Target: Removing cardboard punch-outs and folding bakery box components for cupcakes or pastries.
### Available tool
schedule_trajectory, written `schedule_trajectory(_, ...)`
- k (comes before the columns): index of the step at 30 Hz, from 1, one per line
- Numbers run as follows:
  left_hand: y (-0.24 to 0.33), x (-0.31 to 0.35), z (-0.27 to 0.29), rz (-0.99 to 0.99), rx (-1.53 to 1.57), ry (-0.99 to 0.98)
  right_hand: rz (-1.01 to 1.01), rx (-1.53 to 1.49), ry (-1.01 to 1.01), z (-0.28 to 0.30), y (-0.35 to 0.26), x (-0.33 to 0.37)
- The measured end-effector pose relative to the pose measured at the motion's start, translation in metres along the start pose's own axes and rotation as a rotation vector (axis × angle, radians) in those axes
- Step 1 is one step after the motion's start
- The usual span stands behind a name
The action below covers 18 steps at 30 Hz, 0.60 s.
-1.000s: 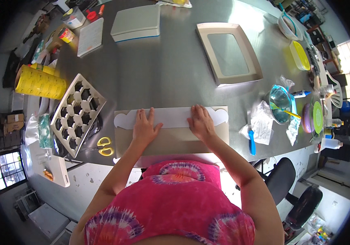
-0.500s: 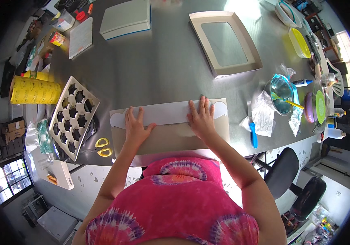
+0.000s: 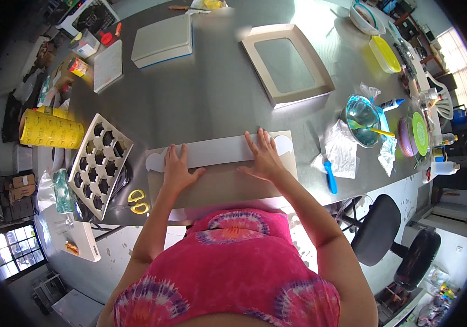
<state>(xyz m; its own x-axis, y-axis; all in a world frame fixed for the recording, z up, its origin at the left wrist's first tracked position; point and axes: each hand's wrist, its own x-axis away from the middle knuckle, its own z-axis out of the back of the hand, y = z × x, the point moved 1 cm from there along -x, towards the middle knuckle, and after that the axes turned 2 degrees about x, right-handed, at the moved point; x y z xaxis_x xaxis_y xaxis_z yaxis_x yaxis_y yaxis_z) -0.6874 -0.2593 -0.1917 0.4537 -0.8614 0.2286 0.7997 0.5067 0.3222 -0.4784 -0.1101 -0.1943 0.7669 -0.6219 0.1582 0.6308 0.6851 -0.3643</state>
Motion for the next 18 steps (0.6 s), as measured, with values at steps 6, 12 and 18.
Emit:
schedule_trajectory(6,0.018,0.005,0.018,-0.248,0.067,0.264,0.042,0.235,0.107,0.002,0.046,0.008)
schedule_trajectory(12,0.052,0.064,0.027,-0.375,0.352,0.308,-0.355,0.178,0.157,0.031,0.061,0.004)
schedule_trajectory(18,0.058,0.089,0.012,-0.374,0.421,0.188,-0.398,0.14,0.233,0.041,0.065,-0.007)
